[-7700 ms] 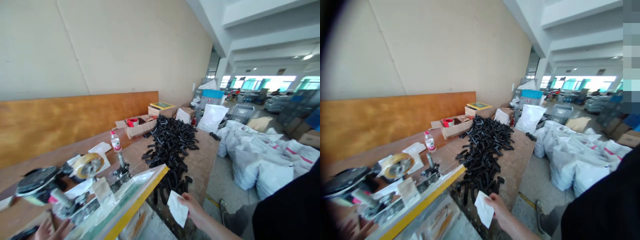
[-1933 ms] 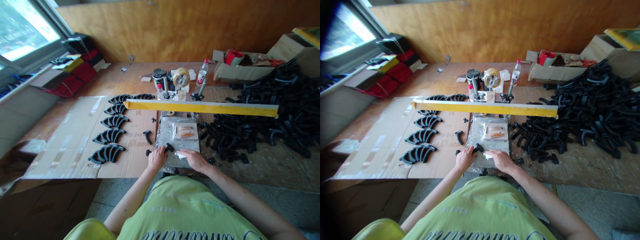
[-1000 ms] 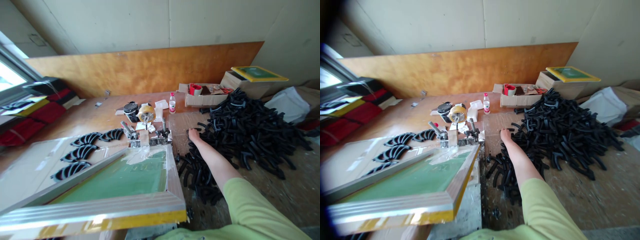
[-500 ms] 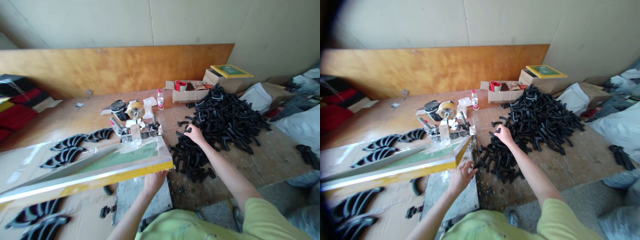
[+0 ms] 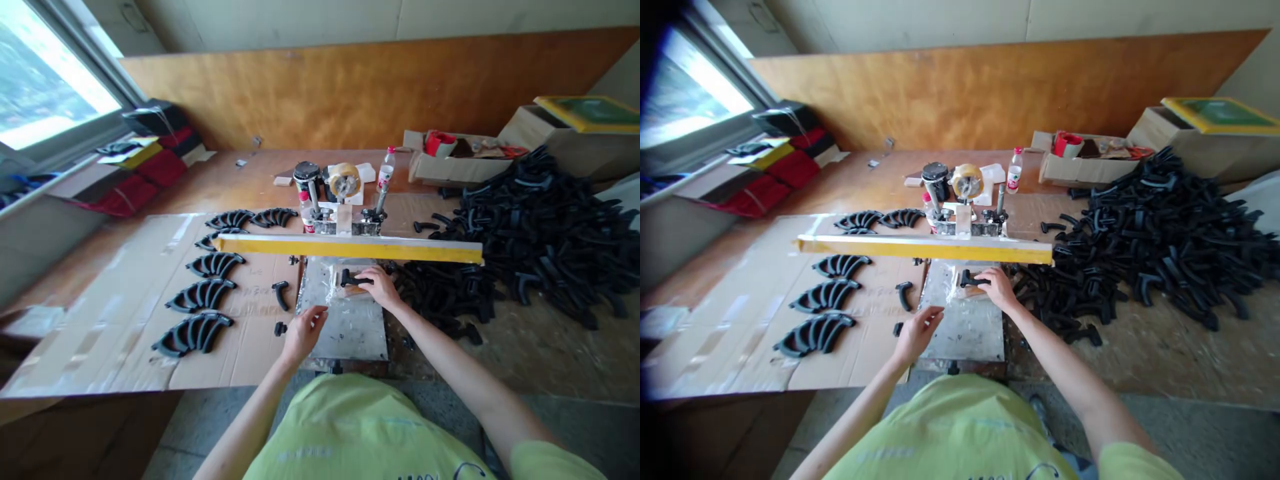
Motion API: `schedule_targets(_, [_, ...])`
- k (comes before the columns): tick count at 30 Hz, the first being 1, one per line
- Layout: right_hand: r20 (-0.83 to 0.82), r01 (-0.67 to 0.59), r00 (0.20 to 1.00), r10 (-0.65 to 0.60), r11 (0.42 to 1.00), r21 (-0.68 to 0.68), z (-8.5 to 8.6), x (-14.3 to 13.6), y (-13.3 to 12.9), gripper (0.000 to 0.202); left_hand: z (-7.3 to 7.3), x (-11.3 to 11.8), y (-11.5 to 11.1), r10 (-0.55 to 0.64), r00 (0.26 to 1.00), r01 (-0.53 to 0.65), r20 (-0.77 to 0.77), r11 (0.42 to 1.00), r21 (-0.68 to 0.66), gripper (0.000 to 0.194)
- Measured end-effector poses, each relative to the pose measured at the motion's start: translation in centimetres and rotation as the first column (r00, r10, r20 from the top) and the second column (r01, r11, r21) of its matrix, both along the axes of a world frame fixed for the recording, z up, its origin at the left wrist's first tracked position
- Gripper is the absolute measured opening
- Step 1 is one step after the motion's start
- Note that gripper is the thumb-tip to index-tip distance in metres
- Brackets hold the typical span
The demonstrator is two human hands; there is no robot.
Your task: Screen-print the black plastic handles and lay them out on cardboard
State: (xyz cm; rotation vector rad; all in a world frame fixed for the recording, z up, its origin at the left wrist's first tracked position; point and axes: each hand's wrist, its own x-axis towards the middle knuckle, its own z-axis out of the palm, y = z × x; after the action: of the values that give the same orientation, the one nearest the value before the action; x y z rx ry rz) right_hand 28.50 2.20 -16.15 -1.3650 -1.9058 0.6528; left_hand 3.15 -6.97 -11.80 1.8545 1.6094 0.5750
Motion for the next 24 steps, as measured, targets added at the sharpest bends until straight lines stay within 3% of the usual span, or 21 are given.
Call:
schedule_targets(3, [0.163,-0.031,0.987,0.014,0.994,0.103,-0.4,-1.6,0.2,0.023,-0.5,-3.4,-0.1,0.109,0.994,-0.108,0.033,0.994,-0.003,0.032])
schedule_targets(6, [0.306,-0.056,0.952,0.007,0.987,0.152,-0.5,-2.0,-0.5,0.027,0.8,-5.0,1.4,0.187,0.974,-0.189,0.129,0.982,0.001,0.034])
schedule_targets(8, [0.376,-0.055,0.927,-0.008,0.986,0.157,-0.5,-2.1,-1.0,0.031,3.2,-5.0,3.4,0.231,0.928,-0.251,0.293,0.967,0.033,0.039])
schedule_targets(11, [0.419,-0.065,0.908,-0.010,0.984,0.165,-0.5,-1.8,-1.6,0.037,8.0,-3.7,7.2,0.212,0.762,-0.344,0.611,0.933,0.105,0.047])
schedule_targets(13, [0.420,-0.075,0.908,-0.004,0.983,0.170,-0.6,-1.2,-1.7,0.041,10.9,-2.6,9.1,0.164,0.675,-0.337,0.719,0.936,0.104,0.048])
schedule_targets(15, [0.410,-0.054,0.912,-0.018,0.985,0.163,-1.0,-0.4,-1.8,0.043,12.6,-1.9,10.0,0.144,0.637,-0.298,0.758,0.952,0.070,0.047])
schedule_targets(17, [0.395,-0.032,0.918,-0.022,0.991,0.129,-1.5,0.1,-1.8,0.043,13.2,-1.6,9.8,0.149,0.625,-0.286,0.766,0.957,0.046,0.044])
schedule_targets(24, [0.347,-0.052,0.937,0.037,0.998,0.033,-2.9,-0.9,-1.6,0.044,12.7,-2.1,8.7,0.144,0.642,-0.260,0.753,0.965,0.037,0.041])
